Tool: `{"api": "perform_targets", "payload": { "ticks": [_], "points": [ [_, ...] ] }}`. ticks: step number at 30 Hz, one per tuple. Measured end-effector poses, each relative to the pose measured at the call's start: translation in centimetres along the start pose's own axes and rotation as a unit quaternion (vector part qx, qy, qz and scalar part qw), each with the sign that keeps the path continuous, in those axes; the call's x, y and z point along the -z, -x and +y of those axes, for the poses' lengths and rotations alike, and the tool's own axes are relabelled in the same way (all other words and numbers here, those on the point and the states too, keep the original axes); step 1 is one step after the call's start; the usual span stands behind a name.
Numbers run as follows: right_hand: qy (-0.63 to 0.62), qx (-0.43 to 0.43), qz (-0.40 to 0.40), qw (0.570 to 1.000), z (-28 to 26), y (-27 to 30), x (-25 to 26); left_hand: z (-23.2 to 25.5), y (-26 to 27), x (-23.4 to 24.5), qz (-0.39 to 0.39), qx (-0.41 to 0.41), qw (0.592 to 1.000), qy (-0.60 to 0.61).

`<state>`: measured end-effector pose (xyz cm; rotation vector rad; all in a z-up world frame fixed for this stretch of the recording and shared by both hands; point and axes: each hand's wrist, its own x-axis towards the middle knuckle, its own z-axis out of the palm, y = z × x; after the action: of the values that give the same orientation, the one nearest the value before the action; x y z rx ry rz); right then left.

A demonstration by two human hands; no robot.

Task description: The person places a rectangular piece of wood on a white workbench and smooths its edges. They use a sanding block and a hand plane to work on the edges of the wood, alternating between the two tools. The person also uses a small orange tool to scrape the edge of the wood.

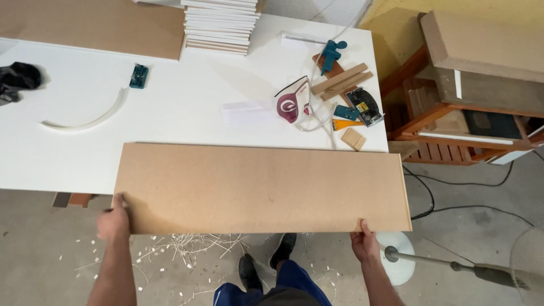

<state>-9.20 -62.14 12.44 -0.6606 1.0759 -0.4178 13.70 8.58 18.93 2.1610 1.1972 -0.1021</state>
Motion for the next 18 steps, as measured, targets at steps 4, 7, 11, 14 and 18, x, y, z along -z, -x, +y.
{"api": "perform_targets", "payload": {
  "ticks": [4,7,11,14,18],
  "points": [
    [0.006,0.004,-0.038,0.999,1.5,2.1,1.6,-2.5,-1.7,0.2,0.025,0.005,1.000,0.005],
    [-0.006,-0.006,-0.016,1.000,2.3,0.8,1.8,-2.2,-1.5,0.8,0.005,-0.020,1.000,-0.010],
    [-0.026,-0.022,-0.027,0.999,1.3,1.1,-1.2,-0.3,-2.6,0.3,-0.009,-0.027,0.999,-0.044],
    [0.049,-0.030,0.012,0.998,-0.3,2.6,-3.2,0.5,-2.6,1.3,-0.053,-0.083,0.994,0.049],
    [0.196,-0.035,0.044,0.979,-1.8,3.0,-5.7,-0.4,-5.3,1.2,-0.116,-0.062,0.984,-0.122]
  ]
}}
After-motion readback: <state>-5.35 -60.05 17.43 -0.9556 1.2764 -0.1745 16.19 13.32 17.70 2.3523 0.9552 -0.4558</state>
